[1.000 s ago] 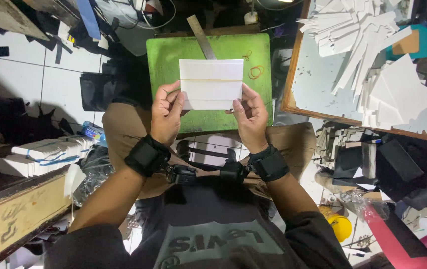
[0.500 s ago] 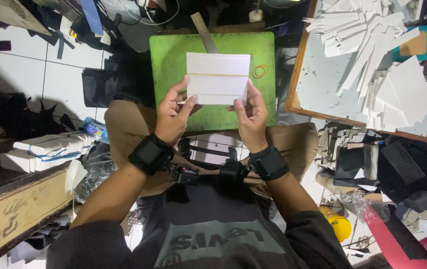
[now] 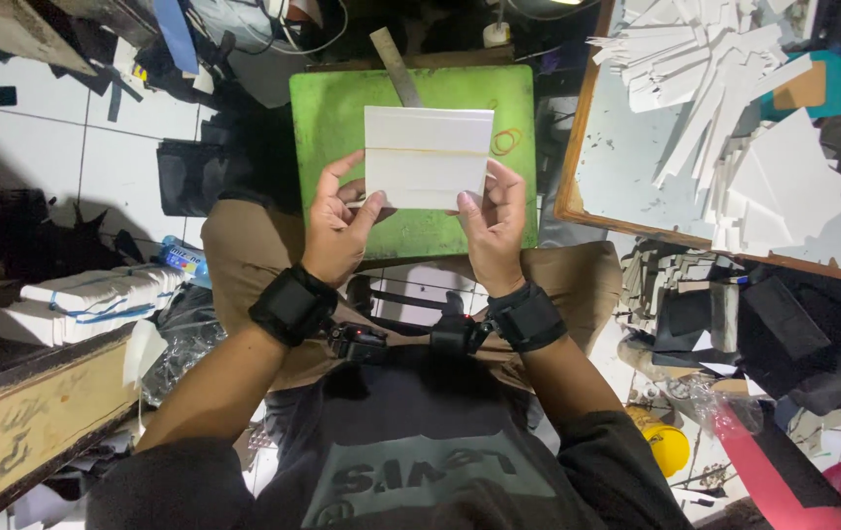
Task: The person sits cross-legged on the floor and uses a metal ruler and a red utility knife to cut a white rectangular piece of paper on a green cutting mat. They align the ruler, score the paper, and separate the cut sections.
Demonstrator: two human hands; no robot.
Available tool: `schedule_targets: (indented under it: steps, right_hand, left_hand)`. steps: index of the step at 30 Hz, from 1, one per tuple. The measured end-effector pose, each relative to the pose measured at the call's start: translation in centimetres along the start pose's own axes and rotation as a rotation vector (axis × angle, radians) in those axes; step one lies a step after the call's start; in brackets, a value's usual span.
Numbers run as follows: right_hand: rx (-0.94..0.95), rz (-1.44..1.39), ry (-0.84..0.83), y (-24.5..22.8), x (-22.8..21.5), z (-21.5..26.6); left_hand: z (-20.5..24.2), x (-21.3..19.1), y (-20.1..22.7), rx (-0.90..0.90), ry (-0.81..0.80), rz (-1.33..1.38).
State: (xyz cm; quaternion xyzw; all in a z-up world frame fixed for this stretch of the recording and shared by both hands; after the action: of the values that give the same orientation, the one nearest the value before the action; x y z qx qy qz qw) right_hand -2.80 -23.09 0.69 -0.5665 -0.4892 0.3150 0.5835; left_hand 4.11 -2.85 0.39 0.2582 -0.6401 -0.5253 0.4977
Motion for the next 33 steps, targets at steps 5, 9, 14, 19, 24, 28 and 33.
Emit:
schedule_targets:
  steps: [5, 9, 14, 19, 24, 28, 33]
  right_hand:
    - [-0.049, 0.062, 0.022, -0.7, -0.6, -0.5]
    - [-0.023, 0.083, 0.001, -1.6, -0.2, -0.5]
    - [-0.034, 0.052, -0.019, -1.7, -0.1, -0.3]
    - [-0.046, 0.007, -0.032, -1.4, -0.2, -0.2]
    - [-0.042, 0.018, -0.029, -1.7, -0.3, -0.1]
    - [-0.040, 0.017, -0.021, -1.7, -0.3, -0.1]
    - [-0.025, 0.009, -0.025, -1.8, -0.2, 0.1]
  left_hand:
    - [-0.4, 0.7, 2.3, -0.023, -0.066, -0.124]
    - [-0.4, 0.4, 2.3, 0.015, -0.156, -0.256]
    - [-0.4, 0.1, 2.1, 0.015, -0.140, -0.368]
    - [-0.4, -0.1, 1.7, 0.049, -0.170, -0.300]
    - [-0.4, -0.1, 1.0, 0.026, -0.156, -0.292]
    - [-0.4, 0.1, 0.9, 0.042, -0.153, -0.293]
    - [-0.3, 0.2, 1.3, 0.076, -0.152, -0.382]
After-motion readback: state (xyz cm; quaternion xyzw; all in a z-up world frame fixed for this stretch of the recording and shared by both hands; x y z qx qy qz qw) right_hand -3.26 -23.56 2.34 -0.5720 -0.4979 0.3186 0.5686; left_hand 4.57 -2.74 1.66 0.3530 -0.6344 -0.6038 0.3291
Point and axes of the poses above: each hand's wrist, its own z-axis away from the middle knuckle, its own x-axis out of the palm, y = z × x, the point moved 5 cm from there along -z, towards the middle knuckle, and after that the axes turned 1 degree about x, right-handed, at the moved point
